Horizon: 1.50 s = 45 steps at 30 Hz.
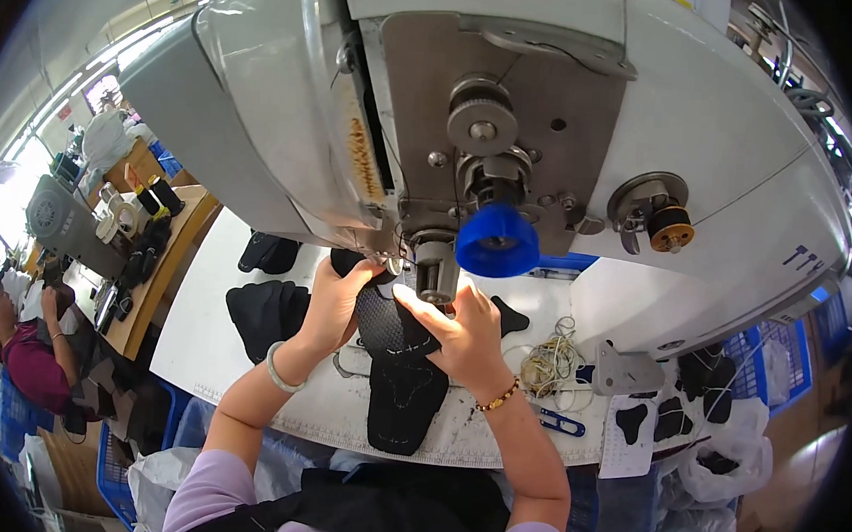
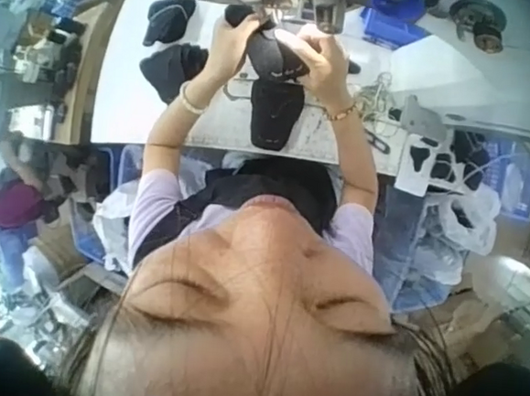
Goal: Sew together components for a shoe upper using an industrial sewing machine.
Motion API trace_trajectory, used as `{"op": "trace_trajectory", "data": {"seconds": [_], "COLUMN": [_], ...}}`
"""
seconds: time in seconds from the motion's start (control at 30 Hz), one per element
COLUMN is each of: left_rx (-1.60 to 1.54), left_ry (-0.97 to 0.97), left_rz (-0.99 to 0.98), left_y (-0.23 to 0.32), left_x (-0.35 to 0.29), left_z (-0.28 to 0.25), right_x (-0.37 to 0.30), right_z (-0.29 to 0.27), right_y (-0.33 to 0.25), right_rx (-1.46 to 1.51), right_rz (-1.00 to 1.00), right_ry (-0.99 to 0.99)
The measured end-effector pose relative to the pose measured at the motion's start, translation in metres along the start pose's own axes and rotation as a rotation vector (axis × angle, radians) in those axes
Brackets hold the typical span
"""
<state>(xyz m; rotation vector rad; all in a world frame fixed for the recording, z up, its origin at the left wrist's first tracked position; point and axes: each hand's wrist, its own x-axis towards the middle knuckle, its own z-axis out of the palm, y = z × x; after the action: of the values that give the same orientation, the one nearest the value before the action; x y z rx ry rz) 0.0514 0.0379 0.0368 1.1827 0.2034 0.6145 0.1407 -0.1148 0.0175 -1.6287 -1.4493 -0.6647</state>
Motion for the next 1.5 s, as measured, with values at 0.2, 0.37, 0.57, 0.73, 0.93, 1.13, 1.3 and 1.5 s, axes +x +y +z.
{"op": "trace_trajectory", "data": {"seconds": [0.2,0.37,0.57,0.73,0.93,1.13,1.3,1.5], "left_rx": [0.037,0.177,0.309,0.194,0.082,0.041,0.023,0.010], "left_ry": [-0.036,-0.064,-0.149,-0.169,-0.183,-0.186,-0.142,-0.073], "left_rz": [0.029,0.017,-0.064,-0.066,-0.196,-0.161,-0.143,-0.119], "left_y": [0.002,0.007,0.021,0.018,0.020,0.013,0.010,0.009], "left_x": [0.002,0.001,-0.016,-0.012,0.001,0.002,0.003,0.002], "left_z": [0.002,-0.009,0.003,0.000,-0.008,-0.009,-0.010,-0.007], "right_x": [0.000,-0.005,0.002,0.000,0.002,-0.003,-0.015,-0.016], "right_z": [0.000,0.005,-0.005,-0.003,0.000,0.000,0.009,0.003], "right_y": [-0.001,0.001,-0.002,-0.003,-0.014,-0.012,-0.005,0.003], "right_rx": [0.006,0.001,0.114,0.092,-0.239,-0.205,-0.198,-0.170], "right_rz": [0.012,0.064,0.074,0.090,0.022,0.046,-0.006,0.048], "right_ry": [0.012,-0.047,-0.022,-0.026,-0.052,-0.009,0.096,0.123]}}
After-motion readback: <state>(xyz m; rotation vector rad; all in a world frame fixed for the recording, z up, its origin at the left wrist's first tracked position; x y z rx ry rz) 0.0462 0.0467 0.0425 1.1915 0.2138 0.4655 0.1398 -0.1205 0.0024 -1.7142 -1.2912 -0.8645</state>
